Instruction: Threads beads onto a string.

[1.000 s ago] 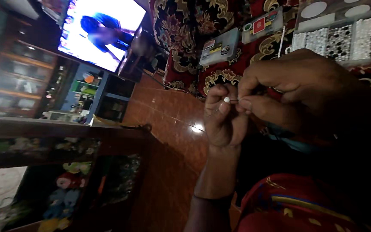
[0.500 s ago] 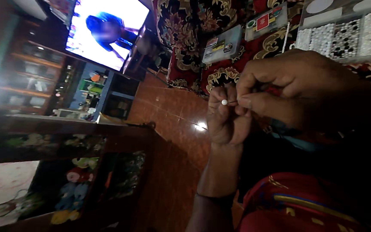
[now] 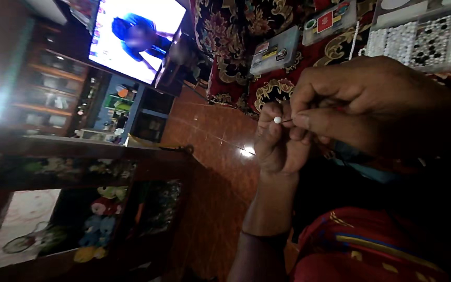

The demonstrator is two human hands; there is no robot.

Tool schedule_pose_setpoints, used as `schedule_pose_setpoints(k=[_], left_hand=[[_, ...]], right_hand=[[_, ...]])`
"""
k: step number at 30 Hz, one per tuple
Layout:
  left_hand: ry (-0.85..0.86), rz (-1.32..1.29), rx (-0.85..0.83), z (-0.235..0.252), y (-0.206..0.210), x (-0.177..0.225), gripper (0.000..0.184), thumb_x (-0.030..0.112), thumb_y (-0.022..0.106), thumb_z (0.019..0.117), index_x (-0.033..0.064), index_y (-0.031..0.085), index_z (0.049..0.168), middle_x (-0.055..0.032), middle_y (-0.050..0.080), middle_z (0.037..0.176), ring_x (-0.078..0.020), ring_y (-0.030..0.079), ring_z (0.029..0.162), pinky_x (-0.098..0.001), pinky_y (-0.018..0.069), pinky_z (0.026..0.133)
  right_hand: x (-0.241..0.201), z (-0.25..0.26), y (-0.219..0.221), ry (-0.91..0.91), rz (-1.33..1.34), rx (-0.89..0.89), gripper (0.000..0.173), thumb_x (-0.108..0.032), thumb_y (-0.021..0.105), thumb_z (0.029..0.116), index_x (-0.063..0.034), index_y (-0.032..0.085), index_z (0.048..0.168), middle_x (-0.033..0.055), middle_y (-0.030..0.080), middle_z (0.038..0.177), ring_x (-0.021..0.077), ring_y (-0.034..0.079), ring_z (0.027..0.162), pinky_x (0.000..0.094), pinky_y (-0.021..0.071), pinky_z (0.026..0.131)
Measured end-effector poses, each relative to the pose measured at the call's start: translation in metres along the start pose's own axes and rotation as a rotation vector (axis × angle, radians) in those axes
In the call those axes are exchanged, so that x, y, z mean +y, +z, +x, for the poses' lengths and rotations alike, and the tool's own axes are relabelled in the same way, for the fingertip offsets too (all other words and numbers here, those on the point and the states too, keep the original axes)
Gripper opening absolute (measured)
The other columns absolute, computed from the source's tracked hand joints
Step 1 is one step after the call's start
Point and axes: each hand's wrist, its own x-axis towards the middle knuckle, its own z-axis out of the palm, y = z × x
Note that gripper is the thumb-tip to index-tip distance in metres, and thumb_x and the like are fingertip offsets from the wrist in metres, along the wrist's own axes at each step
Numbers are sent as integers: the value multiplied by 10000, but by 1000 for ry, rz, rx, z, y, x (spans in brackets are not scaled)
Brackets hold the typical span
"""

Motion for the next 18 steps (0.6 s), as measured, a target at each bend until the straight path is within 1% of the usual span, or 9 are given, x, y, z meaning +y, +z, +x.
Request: schedule_pose_setpoints(k=[3, 8, 13, 16, 18], left_hand=[[1, -25, -4, 1, 0, 0, 91, 214, 696, 960, 138, 653, 983, 2, 644, 848, -82, 626, 717, -228, 529, 626], [12, -29, 11, 2, 1, 0, 99, 177, 724, 920, 137, 640, 953, 1, 633, 829, -85, 611, 674, -222, 509, 576], [32, -9, 3, 2, -1, 1, 117, 172, 727, 921, 128, 653, 1000, -16, 643, 873, -107, 634, 705, -250, 541, 593], [30, 12, 8, 2, -3, 2, 123, 187, 732, 915, 132, 641, 977, -13, 633, 869, -109, 633, 713, -255, 542, 598], [28, 5, 10, 1, -4, 3, 129, 188, 737, 911, 132, 633, 962, -14, 634, 856, -114, 642, 720, -259, 546, 596]], right_hand=[[1, 0, 0, -10, 7, -2, 91, -138, 571, 1013, -132, 635, 949, -81, 672, 796, -16, 652, 647, 155, 586, 548], [2, 0, -2, -2, 0, -8, 86, -131, 569, 1004, -126, 638, 951, -76, 669, 797, -12, 658, 652, 159, 594, 556], [4, 0, -3, 6, -4, -15, 92, -147, 567, 1009, -132, 633, 948, -81, 654, 773, -23, 638, 637, 144, 571, 543], [5, 0, -2, -3, -16, -11, 97, -150, 568, 1006, -131, 638, 942, -88, 634, 753, -26, 617, 619, 143, 559, 531], [5, -1, -1, 7, -22, -23, 109, -174, 561, 1016, -143, 639, 947, -93, 632, 767, -32, 614, 623, 138, 556, 530]])
